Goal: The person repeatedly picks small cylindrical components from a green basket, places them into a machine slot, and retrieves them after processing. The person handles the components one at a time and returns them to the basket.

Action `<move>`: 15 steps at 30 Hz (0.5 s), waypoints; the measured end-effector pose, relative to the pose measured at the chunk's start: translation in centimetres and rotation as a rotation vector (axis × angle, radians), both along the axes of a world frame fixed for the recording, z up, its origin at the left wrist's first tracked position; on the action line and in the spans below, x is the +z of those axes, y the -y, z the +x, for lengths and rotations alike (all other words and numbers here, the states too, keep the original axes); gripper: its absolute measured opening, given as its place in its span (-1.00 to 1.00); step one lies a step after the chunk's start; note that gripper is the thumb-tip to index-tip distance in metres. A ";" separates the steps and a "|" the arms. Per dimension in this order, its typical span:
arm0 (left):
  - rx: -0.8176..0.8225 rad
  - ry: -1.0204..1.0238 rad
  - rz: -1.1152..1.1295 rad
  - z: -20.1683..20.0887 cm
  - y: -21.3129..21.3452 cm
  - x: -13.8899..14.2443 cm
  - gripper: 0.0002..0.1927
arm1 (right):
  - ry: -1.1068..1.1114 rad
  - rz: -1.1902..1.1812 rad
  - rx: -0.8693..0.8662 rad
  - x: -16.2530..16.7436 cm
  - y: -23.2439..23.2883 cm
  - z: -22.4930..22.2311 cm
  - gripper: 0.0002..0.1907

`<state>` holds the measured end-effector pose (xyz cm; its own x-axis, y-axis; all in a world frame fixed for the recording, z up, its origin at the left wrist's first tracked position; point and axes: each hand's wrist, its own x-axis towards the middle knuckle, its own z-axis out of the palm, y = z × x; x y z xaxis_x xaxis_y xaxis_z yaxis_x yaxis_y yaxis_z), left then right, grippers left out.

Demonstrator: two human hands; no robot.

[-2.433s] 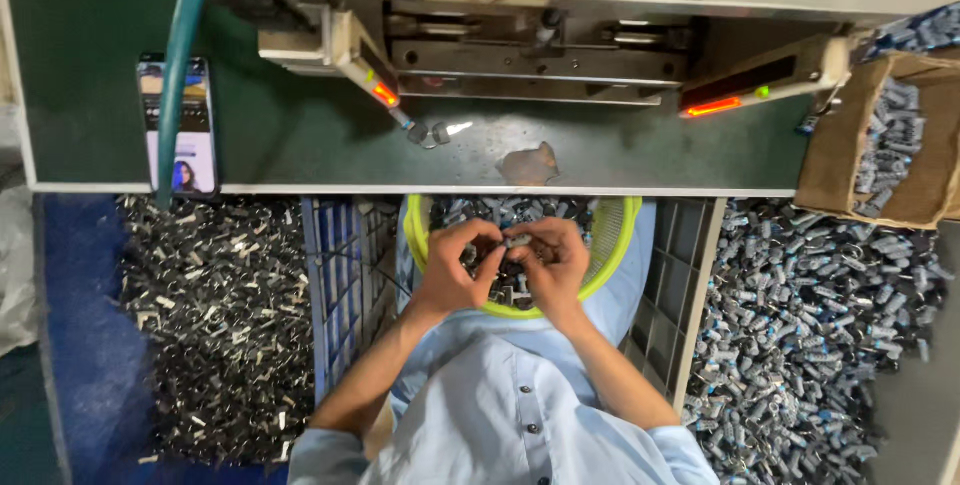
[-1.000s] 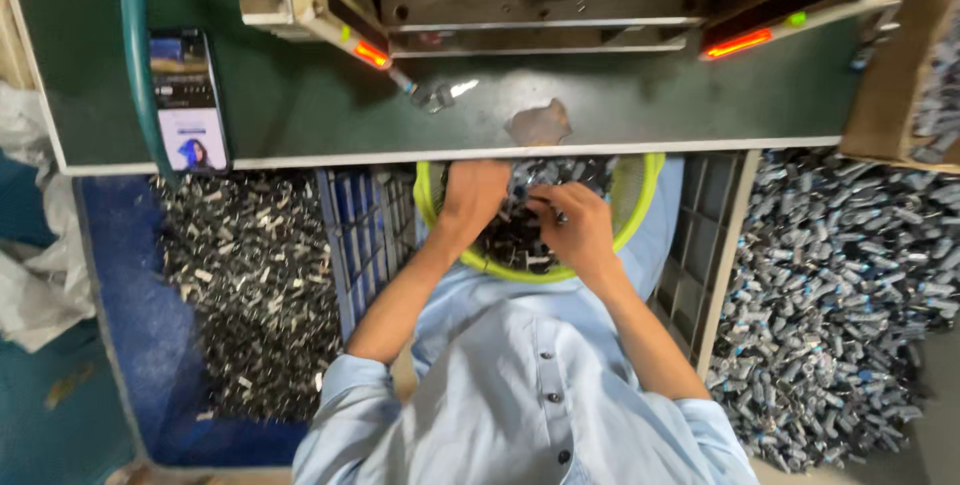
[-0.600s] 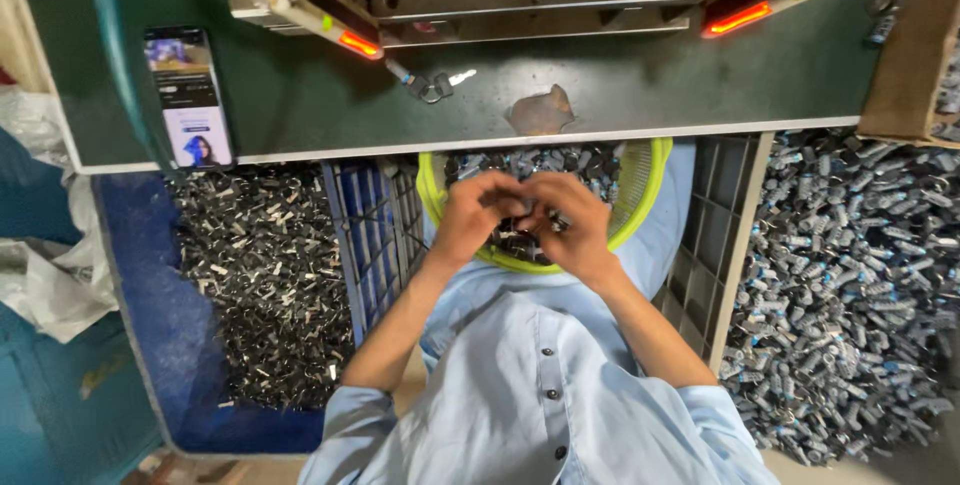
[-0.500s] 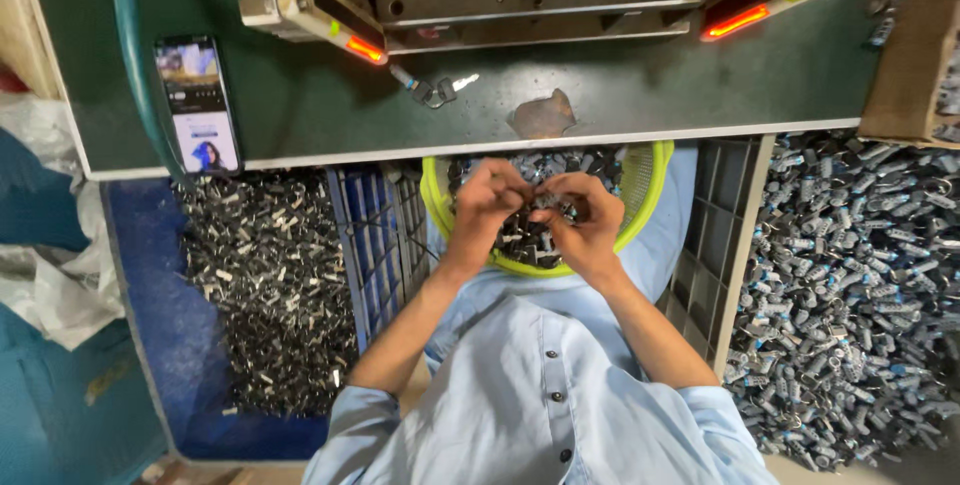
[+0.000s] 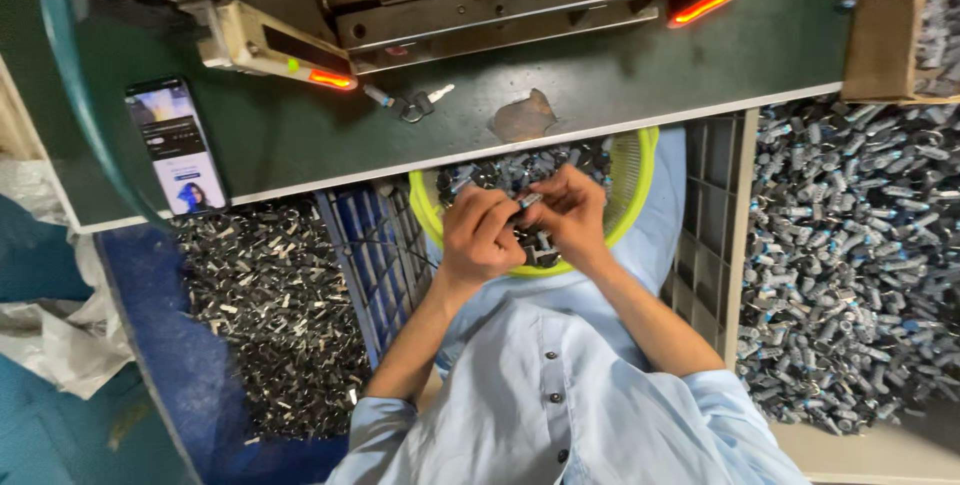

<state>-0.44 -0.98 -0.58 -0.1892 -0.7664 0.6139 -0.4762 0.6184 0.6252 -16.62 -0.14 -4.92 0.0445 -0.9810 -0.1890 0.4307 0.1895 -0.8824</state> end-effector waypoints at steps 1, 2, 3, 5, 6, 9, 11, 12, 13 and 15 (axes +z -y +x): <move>0.019 0.008 -0.035 0.3 -0.2 0.3 -0.73 | 0.033 0.045 -0.061 0.0 0.3 0.0 -0.75; 0.043 0.013 -0.075 0.6 -0.4 0.5 -0.72 | 0.063 0.086 -0.116 0.1 0.7 -0.2 -0.75; 0.080 -0.001 -0.056 0.9 -0.6 0.8 -0.73 | 0.095 0.118 -0.172 0.3 1.3 -0.4 -0.75; 0.156 -0.027 -0.012 1.6 -0.9 1.4 -0.74 | 0.072 -0.005 -0.155 1.4 2.6 -1.0 -0.70; 0.197 0.012 0.043 1.8 -0.9 1.5 -0.76 | 0.063 -0.061 -0.140 2.2 3.2 -1.3 -0.68; 0.249 -0.039 0.284 1.9 -0.8 1.2 -0.79 | -0.277 -0.318 -0.154 5.4 7.0 -1.9 -0.62; 0.185 -0.286 0.570 1.5 -1.0 0.4 -0.79 | -0.654 -0.641 -0.286 7.9 10.8 -2.1 -0.61; 0.166 -0.458 0.767 1.3 -1.3 0.0 -0.81 | -0.798 -0.878 -0.330 8.9 13.0 -2.0 -0.62; 0.145 -0.632 0.958 1.1 -1.6 -0.5 -0.83 | -0.841 -0.934 -0.294 9.7 14.9 -1.8 -0.65; 0.038 -0.901 1.087 1.0 -2.1 -1.5 -0.89 | -0.923 -1.016 -0.243 10.6 18.3 -1.0 -0.66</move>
<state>0.58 1.09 -2.05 -0.0238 -0.9245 -0.3805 0.3309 -0.3664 0.8696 -17.62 -18.43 5.72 0.1065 -0.6700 0.7347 -0.4458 -0.6926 -0.5670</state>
